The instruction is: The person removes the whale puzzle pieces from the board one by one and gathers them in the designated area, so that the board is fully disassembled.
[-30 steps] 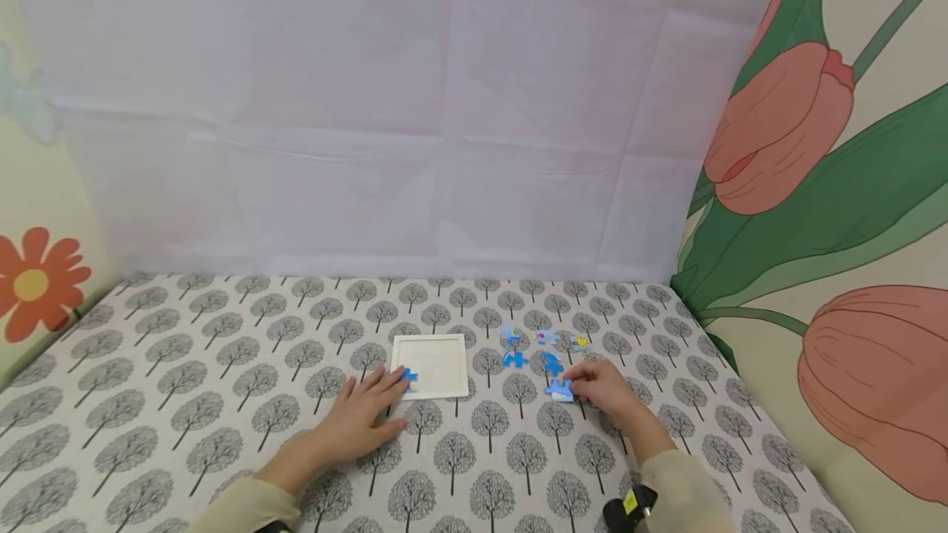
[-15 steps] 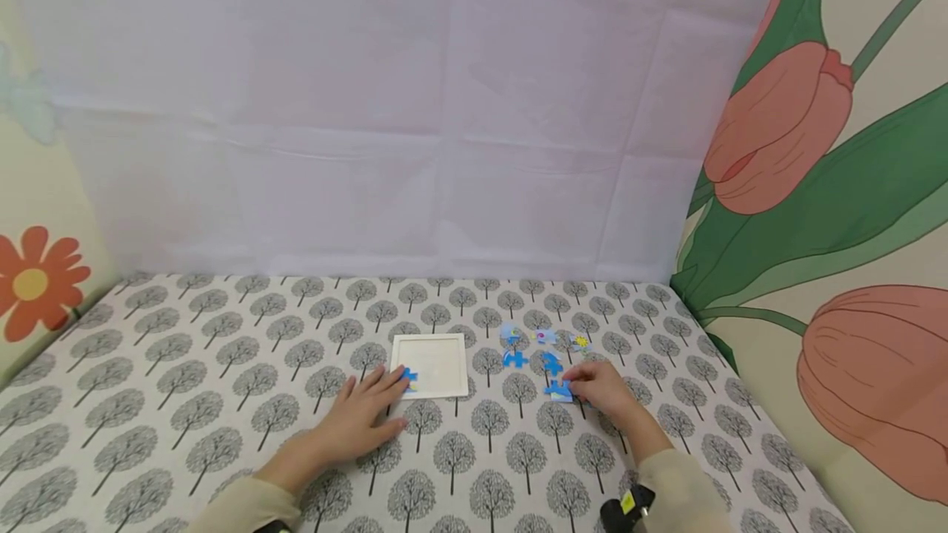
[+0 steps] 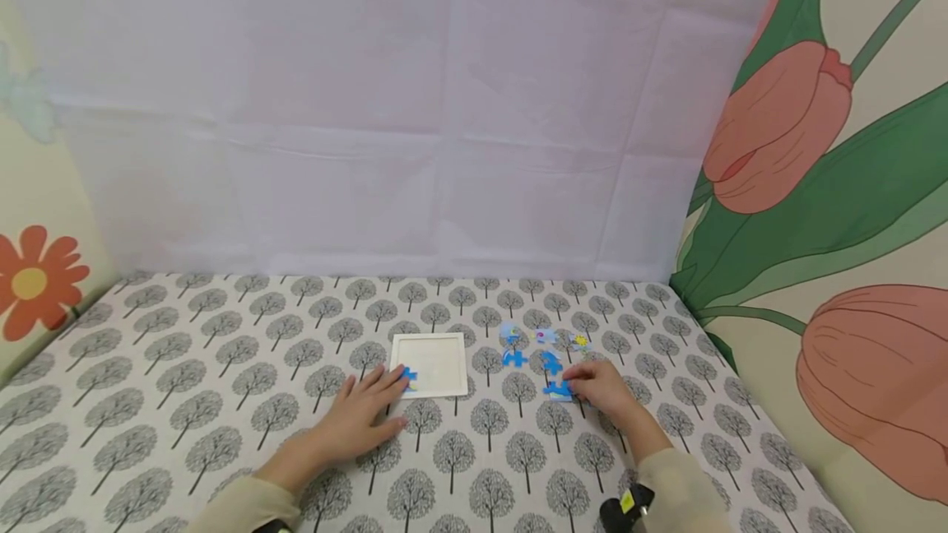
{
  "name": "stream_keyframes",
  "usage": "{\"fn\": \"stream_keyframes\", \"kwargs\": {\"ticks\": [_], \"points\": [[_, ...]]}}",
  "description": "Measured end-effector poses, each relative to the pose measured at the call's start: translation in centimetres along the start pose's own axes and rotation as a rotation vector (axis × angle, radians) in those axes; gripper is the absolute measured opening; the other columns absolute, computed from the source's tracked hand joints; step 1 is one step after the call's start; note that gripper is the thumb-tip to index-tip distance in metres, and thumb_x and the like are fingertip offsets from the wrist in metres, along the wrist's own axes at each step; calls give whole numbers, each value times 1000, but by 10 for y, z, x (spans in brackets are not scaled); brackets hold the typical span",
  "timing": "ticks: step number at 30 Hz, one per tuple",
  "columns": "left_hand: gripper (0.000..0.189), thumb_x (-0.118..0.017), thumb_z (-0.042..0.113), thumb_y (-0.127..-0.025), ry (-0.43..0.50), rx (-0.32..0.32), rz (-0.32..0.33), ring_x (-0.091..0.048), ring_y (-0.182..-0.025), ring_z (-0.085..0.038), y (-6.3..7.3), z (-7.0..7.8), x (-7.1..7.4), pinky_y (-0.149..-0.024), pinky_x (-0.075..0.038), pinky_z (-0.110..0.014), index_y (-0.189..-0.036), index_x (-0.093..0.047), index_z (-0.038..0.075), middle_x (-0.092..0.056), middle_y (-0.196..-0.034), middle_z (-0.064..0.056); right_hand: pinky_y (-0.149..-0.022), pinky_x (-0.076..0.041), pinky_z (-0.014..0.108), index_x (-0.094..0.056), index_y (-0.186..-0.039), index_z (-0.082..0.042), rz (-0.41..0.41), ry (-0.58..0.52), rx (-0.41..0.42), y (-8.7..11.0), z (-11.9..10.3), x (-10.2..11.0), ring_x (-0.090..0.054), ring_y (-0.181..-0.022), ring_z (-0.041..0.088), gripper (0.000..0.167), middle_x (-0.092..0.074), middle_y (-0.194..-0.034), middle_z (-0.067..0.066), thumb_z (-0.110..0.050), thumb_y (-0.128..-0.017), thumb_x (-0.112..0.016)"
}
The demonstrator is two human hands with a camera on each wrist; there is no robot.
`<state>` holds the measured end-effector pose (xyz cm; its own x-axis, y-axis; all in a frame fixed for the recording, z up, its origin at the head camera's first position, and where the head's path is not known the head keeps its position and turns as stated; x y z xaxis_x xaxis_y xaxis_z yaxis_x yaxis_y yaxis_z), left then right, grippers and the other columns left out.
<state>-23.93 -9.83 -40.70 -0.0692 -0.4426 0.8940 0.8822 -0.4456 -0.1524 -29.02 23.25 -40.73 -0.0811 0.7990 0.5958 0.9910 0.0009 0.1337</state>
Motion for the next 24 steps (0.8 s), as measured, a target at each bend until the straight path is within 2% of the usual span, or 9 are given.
{"fn": "stream_keyframes", "kwargs": {"ticks": [8,17,24], "points": [[55,-55,30,-83,1,7,9,-17,-125,-34,0,0,0,-95,-5,-58,-128,-41,2,-30,-136,-12,-52,-39,28,-62,-93,3,12,3,-21,-1,0,0,-47,-61,16,15,-56,-72,2,-2,-81,-54],[54,-56,28,-82,15,13,43,-21,-123,-35,-2,-2,0,-94,-7,-58,-126,-43,1,-33,-134,-12,-52,-39,29,-61,-94,4,-13,-64,21,0,0,1,-46,-59,16,16,-55,-73,4,-3,-83,-53],[51,-56,26,-81,23,17,68,-23,-122,-35,-4,-2,1,-94,-8,-59,-124,-46,0,-36,-132,-12,-49,-38,27,-62,-93,3,8,-102,-26,-1,1,3,-45,-56,15,15,-53,-67,4,-5,-82,-55]]}}
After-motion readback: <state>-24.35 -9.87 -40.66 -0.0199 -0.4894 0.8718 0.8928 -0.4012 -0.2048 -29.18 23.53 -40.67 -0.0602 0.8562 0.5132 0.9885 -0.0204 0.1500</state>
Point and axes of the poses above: each hand's wrist, its own y-axis away from the middle knuckle, its own x-axis out of the back of the hand, z = x × y, the point moved 4 cm from there along -y, towards the middle knuckle
